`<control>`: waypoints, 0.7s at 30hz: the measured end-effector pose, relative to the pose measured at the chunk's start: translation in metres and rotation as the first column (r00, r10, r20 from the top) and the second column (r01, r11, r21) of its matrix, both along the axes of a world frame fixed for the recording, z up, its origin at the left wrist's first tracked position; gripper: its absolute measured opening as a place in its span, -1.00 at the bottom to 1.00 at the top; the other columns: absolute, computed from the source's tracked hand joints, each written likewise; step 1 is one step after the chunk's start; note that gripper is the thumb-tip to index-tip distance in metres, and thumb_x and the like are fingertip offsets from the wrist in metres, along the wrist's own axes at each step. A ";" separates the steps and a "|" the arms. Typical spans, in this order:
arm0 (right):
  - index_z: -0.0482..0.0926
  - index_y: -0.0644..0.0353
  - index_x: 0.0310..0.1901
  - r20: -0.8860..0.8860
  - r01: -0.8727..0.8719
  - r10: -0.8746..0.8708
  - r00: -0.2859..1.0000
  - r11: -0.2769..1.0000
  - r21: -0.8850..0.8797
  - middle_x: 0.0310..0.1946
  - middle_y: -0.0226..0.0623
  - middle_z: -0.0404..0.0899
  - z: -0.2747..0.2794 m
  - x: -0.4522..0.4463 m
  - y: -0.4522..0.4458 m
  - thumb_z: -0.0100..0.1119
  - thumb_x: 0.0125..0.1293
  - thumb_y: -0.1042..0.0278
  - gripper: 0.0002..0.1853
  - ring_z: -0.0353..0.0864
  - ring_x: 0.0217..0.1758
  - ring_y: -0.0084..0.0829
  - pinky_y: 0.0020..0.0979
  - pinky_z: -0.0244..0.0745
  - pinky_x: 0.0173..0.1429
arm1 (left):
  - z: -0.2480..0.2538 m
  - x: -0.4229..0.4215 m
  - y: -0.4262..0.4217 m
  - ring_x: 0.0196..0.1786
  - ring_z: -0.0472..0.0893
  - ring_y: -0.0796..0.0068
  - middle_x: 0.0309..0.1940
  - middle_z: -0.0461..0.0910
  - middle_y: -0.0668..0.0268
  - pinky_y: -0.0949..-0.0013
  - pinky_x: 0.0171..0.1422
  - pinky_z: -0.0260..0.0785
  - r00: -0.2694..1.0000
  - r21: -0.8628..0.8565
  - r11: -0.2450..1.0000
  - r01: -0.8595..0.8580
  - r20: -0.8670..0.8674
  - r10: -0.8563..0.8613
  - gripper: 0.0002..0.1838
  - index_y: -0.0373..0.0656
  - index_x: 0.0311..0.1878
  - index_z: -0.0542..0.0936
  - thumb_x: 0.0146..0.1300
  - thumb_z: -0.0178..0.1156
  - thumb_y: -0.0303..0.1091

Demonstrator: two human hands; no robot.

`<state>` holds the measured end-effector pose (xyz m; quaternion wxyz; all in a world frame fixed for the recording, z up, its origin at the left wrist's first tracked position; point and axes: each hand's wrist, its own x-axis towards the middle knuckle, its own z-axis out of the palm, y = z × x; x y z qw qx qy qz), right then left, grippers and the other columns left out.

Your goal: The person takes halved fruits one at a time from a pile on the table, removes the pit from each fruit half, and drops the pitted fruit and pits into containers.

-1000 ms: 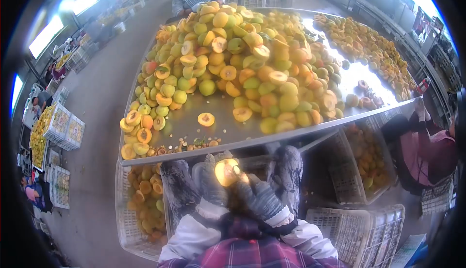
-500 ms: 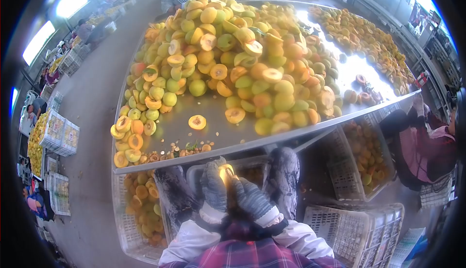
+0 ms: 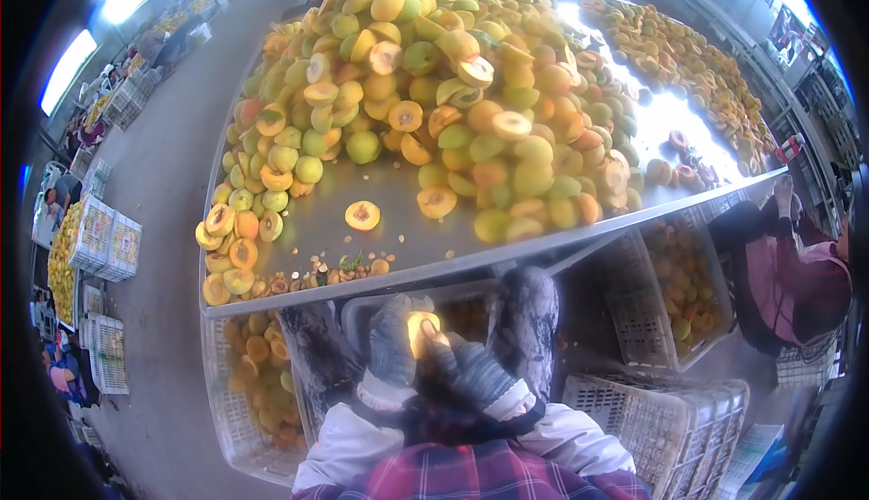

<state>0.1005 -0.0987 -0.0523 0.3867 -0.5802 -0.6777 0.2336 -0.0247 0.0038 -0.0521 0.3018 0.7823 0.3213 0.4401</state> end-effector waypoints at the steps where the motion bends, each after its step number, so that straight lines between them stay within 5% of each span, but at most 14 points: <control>1: 0.39 0.21 0.26 -0.001 0.000 0.000 1.000 1.000 0.002 -0.31 -0.05 0.60 0.005 -0.001 0.000 -0.02 0.51 0.26 -0.62 0.61 -0.29 -0.01 -0.12 0.53 -0.27 | -0.007 -0.003 0.002 -0.20 0.65 0.13 -0.29 0.63 0.11 0.21 -0.08 0.51 0.998 0.012 1.000 0.021 -0.061 -0.020 -0.76 -0.27 -0.14 0.59 0.16 0.29 -0.36; 3: 0.53 0.20 0.10 -0.375 -0.029 -0.086 0.923 0.956 -0.291 -0.33 -0.09 0.66 0.013 -0.002 -0.001 -0.13 0.58 0.07 -0.61 0.64 -0.25 -0.09 -0.19 0.51 -0.18 | -0.012 -0.005 0.003 -0.20 0.65 0.15 -0.29 0.63 0.12 0.22 -0.09 0.50 0.988 0.018 0.997 0.069 -0.138 -0.066 -0.76 -0.27 -0.15 0.58 0.19 0.28 -0.34; 6: 0.60 0.22 -0.02 -0.462 -0.019 -0.163 0.872 0.931 -0.364 -0.32 -0.08 0.68 0.009 -0.004 -0.005 -0.19 0.59 -0.03 -0.52 0.65 -0.21 -0.13 -0.23 0.49 -0.08 | -0.009 -0.006 0.006 -0.20 0.64 0.16 -0.29 0.63 0.13 0.23 -0.09 0.50 0.984 -0.034 0.993 0.114 -0.135 -0.117 -0.76 -0.27 -0.14 0.58 0.20 0.27 -0.33; 9: 0.56 0.26 0.05 -0.265 0.031 -0.101 0.959 0.966 -0.257 -0.24 0.03 0.66 -0.032 -0.001 -0.011 -0.22 0.60 0.00 -0.52 0.63 -0.16 0.04 -0.19 0.50 0.00 | -0.004 -0.008 0.007 -0.20 0.64 0.17 -0.28 0.63 0.13 0.24 -0.08 0.50 0.984 -0.105 0.985 0.139 -0.093 -0.149 -0.76 -0.28 -0.13 0.58 0.21 0.26 -0.33; 11: 0.46 0.22 0.22 -0.409 -0.018 -0.087 0.909 0.969 -0.246 -0.15 0.05 0.64 -0.005 -0.001 -0.004 -0.21 0.60 0.18 -0.61 0.64 -0.08 0.10 -0.17 0.55 0.02 | -0.001 -0.008 0.003 -0.20 0.64 0.18 -0.28 0.63 0.13 0.24 -0.08 0.50 0.988 -0.184 0.974 0.136 -0.046 -0.147 -0.76 -0.28 -0.13 0.58 0.22 0.26 -0.33; 21: 0.52 0.20 0.13 -0.447 0.022 -0.130 0.885 0.971 -0.239 -0.21 0.09 0.64 -0.008 -0.015 0.004 -0.20 0.57 0.02 -0.56 0.63 -0.13 0.13 -0.11 0.51 -0.02 | 0.012 0.007 0.010 -0.19 0.63 0.22 -0.26 0.63 0.14 0.27 -0.08 0.50 0.981 -0.528 0.838 0.137 0.190 -0.041 -0.75 -0.30 -0.10 0.58 0.25 0.24 -0.32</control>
